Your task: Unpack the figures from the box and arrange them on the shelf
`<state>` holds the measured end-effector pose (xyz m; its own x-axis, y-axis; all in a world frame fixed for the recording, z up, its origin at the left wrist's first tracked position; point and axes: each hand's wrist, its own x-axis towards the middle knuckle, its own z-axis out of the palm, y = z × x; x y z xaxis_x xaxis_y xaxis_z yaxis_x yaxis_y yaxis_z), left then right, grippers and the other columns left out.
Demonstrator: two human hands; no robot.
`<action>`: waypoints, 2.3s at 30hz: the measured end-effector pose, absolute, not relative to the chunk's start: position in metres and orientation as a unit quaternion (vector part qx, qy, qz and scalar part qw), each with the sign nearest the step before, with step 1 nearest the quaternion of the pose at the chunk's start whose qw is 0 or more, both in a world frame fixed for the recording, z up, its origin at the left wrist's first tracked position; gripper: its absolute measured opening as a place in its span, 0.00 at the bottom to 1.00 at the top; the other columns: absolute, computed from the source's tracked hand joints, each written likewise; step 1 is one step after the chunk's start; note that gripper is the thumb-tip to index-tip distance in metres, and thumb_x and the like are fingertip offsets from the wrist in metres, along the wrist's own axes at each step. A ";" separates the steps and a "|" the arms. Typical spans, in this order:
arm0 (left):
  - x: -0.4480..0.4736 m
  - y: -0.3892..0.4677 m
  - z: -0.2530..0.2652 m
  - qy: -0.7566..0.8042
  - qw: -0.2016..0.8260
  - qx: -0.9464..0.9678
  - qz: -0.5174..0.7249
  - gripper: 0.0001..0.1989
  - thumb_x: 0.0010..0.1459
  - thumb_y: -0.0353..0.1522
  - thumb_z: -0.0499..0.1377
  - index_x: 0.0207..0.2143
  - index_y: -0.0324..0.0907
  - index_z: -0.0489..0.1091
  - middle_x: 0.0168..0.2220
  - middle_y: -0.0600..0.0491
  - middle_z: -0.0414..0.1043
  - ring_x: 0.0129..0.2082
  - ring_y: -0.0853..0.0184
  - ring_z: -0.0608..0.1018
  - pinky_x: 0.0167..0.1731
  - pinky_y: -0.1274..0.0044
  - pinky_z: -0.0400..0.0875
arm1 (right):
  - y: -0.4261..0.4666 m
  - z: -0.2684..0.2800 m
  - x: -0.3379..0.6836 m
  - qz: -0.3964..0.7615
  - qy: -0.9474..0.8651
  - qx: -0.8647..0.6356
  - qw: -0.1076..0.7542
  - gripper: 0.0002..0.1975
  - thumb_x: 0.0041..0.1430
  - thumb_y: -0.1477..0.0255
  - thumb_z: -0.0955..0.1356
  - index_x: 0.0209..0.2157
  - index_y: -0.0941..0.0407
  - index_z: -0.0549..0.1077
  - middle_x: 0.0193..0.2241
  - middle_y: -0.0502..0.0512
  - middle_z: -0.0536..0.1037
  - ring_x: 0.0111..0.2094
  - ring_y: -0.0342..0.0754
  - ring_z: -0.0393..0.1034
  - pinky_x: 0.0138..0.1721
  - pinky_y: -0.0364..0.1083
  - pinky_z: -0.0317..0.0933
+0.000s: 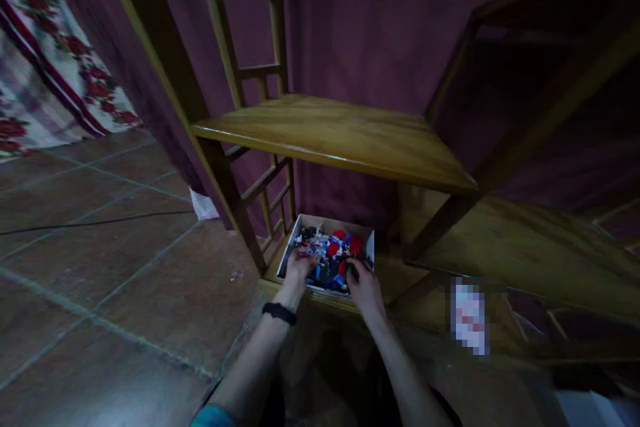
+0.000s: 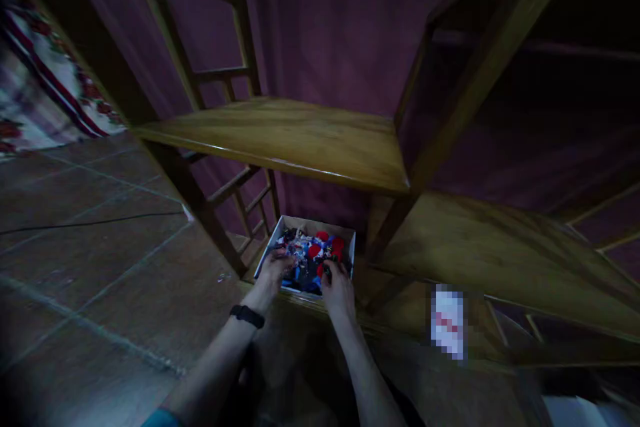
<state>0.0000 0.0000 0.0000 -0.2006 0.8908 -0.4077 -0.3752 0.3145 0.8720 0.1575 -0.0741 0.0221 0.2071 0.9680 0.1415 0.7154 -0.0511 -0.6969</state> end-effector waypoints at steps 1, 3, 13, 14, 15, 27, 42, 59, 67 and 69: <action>0.000 0.001 0.000 0.554 0.588 0.227 0.544 0.18 0.38 0.20 0.60 0.33 0.40 0.62 0.21 0.58 0.68 0.20 0.74 0.71 0.24 0.81 0.64 | -0.074 0.023 0.159 0.190 -0.598 -0.702 0.337 0.16 0.56 0.74 0.60 0.45 0.52 0.72 0.42 0.54 0.75 0.40 0.46 0.71 0.41 0.43 0.62; 0.000 0.002 -0.002 0.556 0.579 0.225 0.553 0.17 0.38 0.20 0.60 0.33 0.40 0.61 0.22 0.58 0.68 0.20 0.74 0.71 0.24 0.80 0.65 | -0.074 0.024 0.162 0.194 -0.591 -0.709 0.334 0.16 0.57 0.74 0.59 0.42 0.52 0.73 0.40 0.53 0.76 0.39 0.46 0.72 0.41 0.42 0.62; -0.010 0.010 -0.002 0.698 0.371 0.435 0.431 0.13 0.43 0.25 0.60 0.35 0.39 0.67 0.30 0.51 0.71 0.34 0.64 0.74 0.35 0.73 0.67 | -0.076 0.036 0.165 0.228 -0.586 -0.713 0.311 0.18 0.58 0.74 0.59 0.49 0.52 0.68 0.43 0.52 0.76 0.42 0.46 0.71 0.45 0.42 0.61; -0.010 0.008 0.003 0.708 0.331 0.473 0.407 0.15 0.44 0.25 0.59 0.38 0.39 0.68 0.35 0.48 0.71 0.39 0.61 0.74 0.39 0.71 0.66 | -0.077 0.037 0.167 0.229 -0.584 -0.714 0.310 0.18 0.58 0.74 0.58 0.49 0.52 0.67 0.43 0.52 0.76 0.42 0.45 0.71 0.45 0.42 0.61; -0.009 0.005 0.010 0.714 0.286 0.509 0.386 0.18 0.46 0.26 0.58 0.42 0.39 0.67 0.42 0.44 0.70 0.44 0.58 0.72 0.43 0.68 0.64 | -0.077 0.038 0.169 0.226 -0.581 -0.719 0.308 0.18 0.58 0.74 0.58 0.49 0.52 0.67 0.43 0.52 0.75 0.42 0.45 0.71 0.45 0.42 0.61; 0.062 -0.056 0.006 0.493 0.389 0.680 0.378 0.26 0.46 0.32 0.60 0.50 0.41 0.62 0.45 0.45 0.67 0.47 0.61 0.70 0.47 0.69 0.63 | -0.081 0.024 0.184 0.219 -0.562 -0.769 0.213 0.23 0.56 0.76 0.59 0.55 0.54 0.59 0.48 0.58 0.71 0.46 0.48 0.69 0.46 0.43 0.60; 0.030 -0.017 0.023 0.530 0.479 0.461 0.526 0.10 0.44 0.30 0.57 0.33 0.40 0.67 0.18 0.61 0.63 0.17 0.74 0.66 0.20 0.81 0.60 | -0.076 0.034 0.180 0.197 -0.552 -0.705 0.399 0.25 0.58 0.73 0.58 0.58 0.52 0.53 0.38 0.51 0.76 0.34 0.44 0.72 0.38 0.43 0.63; -0.020 0.006 0.045 0.527 0.503 0.274 0.628 0.18 0.43 0.35 0.60 0.39 0.39 0.67 0.23 0.58 0.67 0.19 0.74 0.68 0.21 0.80 0.64 | -0.059 0.021 0.151 0.106 -0.690 -0.703 0.138 0.18 0.51 0.78 0.64 0.44 0.50 0.70 0.52 0.52 0.66 0.58 0.52 0.48 0.58 0.55 0.40; 0.005 0.007 0.028 0.515 0.512 0.372 0.578 0.14 0.47 0.31 0.57 0.39 0.38 0.68 0.22 0.58 0.64 0.19 0.74 0.67 0.19 0.82 0.61 | -0.063 0.021 0.180 0.158 -0.657 -0.716 0.178 0.20 0.54 0.78 0.60 0.48 0.50 0.69 0.54 0.51 0.63 0.54 0.46 0.57 0.56 0.46 0.49; 0.017 0.007 0.021 0.522 0.502 0.395 0.565 0.13 0.47 0.31 0.56 0.38 0.38 0.68 0.21 0.58 0.62 0.18 0.74 0.66 0.18 0.82 0.60 | -0.062 0.019 0.182 0.154 -0.644 -0.728 0.176 0.21 0.54 0.78 0.61 0.49 0.51 0.69 0.54 0.52 0.65 0.55 0.47 0.57 0.56 0.47 0.49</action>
<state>0.0165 0.0070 0.0214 -0.1842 0.9798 -0.0781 -0.1544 0.0497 0.9868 0.1822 -0.0623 0.0190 0.1221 0.9925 0.0029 0.8845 -0.1075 -0.4540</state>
